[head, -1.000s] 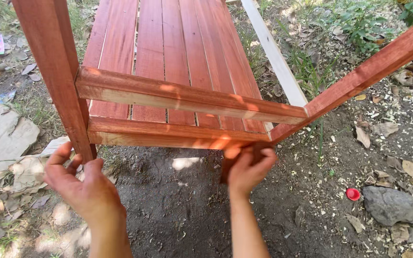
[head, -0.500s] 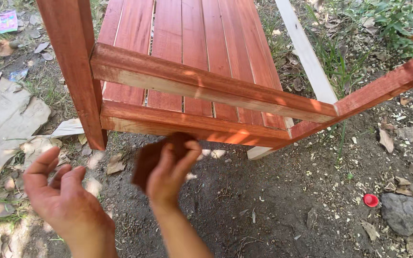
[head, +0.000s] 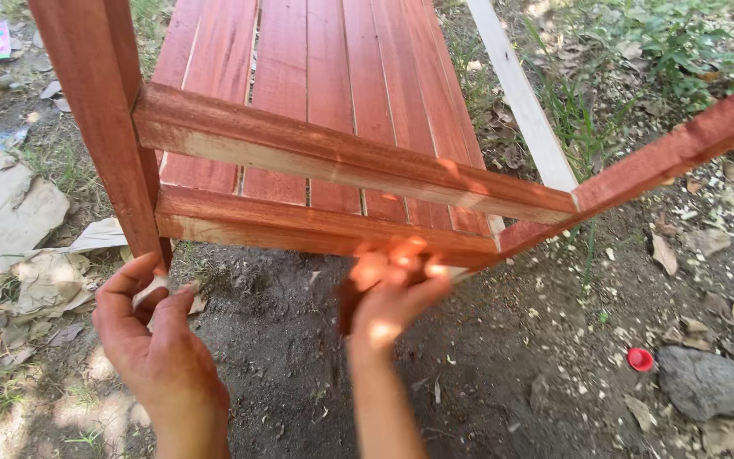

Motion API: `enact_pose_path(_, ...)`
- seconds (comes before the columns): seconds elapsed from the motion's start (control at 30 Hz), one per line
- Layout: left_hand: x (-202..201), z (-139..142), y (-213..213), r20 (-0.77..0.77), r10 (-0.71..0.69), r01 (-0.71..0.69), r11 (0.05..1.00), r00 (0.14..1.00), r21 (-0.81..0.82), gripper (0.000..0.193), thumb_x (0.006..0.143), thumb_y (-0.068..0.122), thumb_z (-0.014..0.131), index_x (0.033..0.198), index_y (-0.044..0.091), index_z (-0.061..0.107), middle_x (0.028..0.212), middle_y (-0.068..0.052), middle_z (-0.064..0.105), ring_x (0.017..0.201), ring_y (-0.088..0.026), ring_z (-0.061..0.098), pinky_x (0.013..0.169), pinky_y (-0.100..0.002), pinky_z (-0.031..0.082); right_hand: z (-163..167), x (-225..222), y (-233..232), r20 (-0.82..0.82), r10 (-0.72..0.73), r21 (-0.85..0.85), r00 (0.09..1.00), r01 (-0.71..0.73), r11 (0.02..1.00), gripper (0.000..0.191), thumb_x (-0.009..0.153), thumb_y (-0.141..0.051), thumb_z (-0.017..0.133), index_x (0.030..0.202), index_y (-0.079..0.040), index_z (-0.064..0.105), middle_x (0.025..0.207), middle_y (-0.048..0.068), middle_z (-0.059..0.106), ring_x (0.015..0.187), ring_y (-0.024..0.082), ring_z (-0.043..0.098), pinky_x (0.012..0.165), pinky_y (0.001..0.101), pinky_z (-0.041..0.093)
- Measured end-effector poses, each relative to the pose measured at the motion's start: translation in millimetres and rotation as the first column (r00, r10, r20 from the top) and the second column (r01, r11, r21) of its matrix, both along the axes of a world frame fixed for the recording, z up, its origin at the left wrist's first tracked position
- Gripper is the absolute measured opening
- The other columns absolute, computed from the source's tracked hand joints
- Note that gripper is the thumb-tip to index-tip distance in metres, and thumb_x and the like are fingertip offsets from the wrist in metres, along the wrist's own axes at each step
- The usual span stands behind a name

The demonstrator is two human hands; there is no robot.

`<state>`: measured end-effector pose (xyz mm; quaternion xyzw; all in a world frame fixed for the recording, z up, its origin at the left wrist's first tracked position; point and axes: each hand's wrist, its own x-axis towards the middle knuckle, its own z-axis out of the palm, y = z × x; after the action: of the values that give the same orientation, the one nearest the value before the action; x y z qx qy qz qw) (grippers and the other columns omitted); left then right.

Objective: The person wipes the surfaces and edges of a red-stained wooden shelf unit with a brown cloth, working over the slatted shelves, rails and legs while steadying the frame with the other hand. They move around the piece to reach different sides and continue wiping until the clip ends.

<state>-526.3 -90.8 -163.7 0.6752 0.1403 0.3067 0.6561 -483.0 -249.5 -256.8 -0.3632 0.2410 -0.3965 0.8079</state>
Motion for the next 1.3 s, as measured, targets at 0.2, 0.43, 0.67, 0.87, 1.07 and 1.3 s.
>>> enact_pose_path(0.2, 1.7, -2.3, 25.2, 0.022, 0.063, -0.06, 0.992, 0.998, -0.109, 0.043, 0.088, -0.011, 0.057, 0.129, 0.004, 0.06, 0.125, -0.005, 0.053, 0.1, -0.009, 0.052, 0.092, -0.024, 0.046, 57.0, -19.2, 111.8, -0.373, -0.011, -0.798, 0.928, -0.315, 0.513, 0.037, 0.102, -0.026, 0.063, 0.126, -0.005, 0.044, 0.113, 0.023, 0.049, 0.103, 0.041, 0.055, 0.087, 0.0542, 0.046)
enact_pose_path(0.43, 21.8, -8.6, 30.0, 0.042, 0.106, -0.103, 0.992, 0.993, -0.079, 0.041, 0.09, -0.008, 0.059, 0.129, 0.005, 0.059, 0.126, -0.005, 0.053, 0.107, -0.011, 0.052, 0.095, -0.026, 0.047, 41.2, -34.5, 44.9, -0.315, 0.014, -0.938, 0.949, -0.313, 0.15, 0.019, 0.094, -0.027, 0.072, 0.112, -0.021, 0.068, 0.108, 0.014, 0.06, 0.103, 0.038, 0.063, 0.086, 0.0489, 0.054)
enact_pose_path(0.67, 35.6, 1.6, 25.4, -0.073, 0.053, -0.036, 0.977, 0.996, 0.211, 0.051, 0.089, -0.004, 0.056, 0.139, 0.008, 0.057, 0.134, -0.008, 0.046, 0.128, -0.019, 0.053, 0.095, -0.032, 0.05, 48.8, -28.7, -39.7, -0.302, -0.401, -0.869, 0.865, -0.076, 0.49, 0.016, 0.093, -0.004, 0.074, 0.106, -0.004, 0.065, 0.103, 0.011, 0.065, 0.1, 0.026, 0.063, 0.092, 0.0454, 0.051)
enact_pose_path(0.87, 29.0, -4.6, 45.5, -0.028, 0.03, -0.028, 0.997, 0.999, 0.065, 0.047, 0.092, -0.003, 0.054, 0.138, 0.005, 0.057, 0.133, -0.006, 0.048, 0.129, -0.02, 0.053, 0.107, -0.034, 0.045, 76.7, -10.0, 73.1, -0.124, -0.125, -0.917, 0.984, -0.066, 0.392, 0.016, 0.093, -0.01, 0.071, 0.108, -0.01, 0.065, 0.094, 0.01, 0.061, 0.093, 0.028, 0.064, 0.088, 0.0419, 0.052)
enact_pose_path(1.07, 25.7, -12.9, 52.2, -0.061, 0.103, -0.101, 0.994, 0.993, 0.035, 0.045, 0.092, -0.004, 0.05, 0.135, 0.005, 0.06, 0.134, -0.005, 0.051, 0.127, -0.019, 0.055, 0.11, -0.034, 0.046, 71.8, -4.8, 85.3, -0.109, 0.096, -0.935, 0.989, -0.135, 0.329, 0.02, 0.09, -0.015, 0.073, 0.108, -0.014, 0.065, 0.096, 0.01, 0.063, 0.091, 0.029, 0.066, 0.08, 0.0394, 0.056)
enact_pose_path(1.3, 35.9, -7.9, 33.6, -0.018, 0.077, -0.076, 0.994, 0.997, 0.08, 0.055, 0.09, -0.007, 0.053, 0.144, 0.007, 0.05, 0.136, -0.007, 0.039, 0.13, -0.021, 0.052, 0.107, -0.034, 0.047, 14.6, -25.2, -66.2, -0.209, -0.484, -0.962, 0.85, -0.089, 0.259, 0.025, 0.087, -0.003, 0.073, 0.107, -0.003, 0.059, 0.106, 0.014, 0.066, 0.101, 0.032, 0.065, 0.097, 0.0466, 0.053)
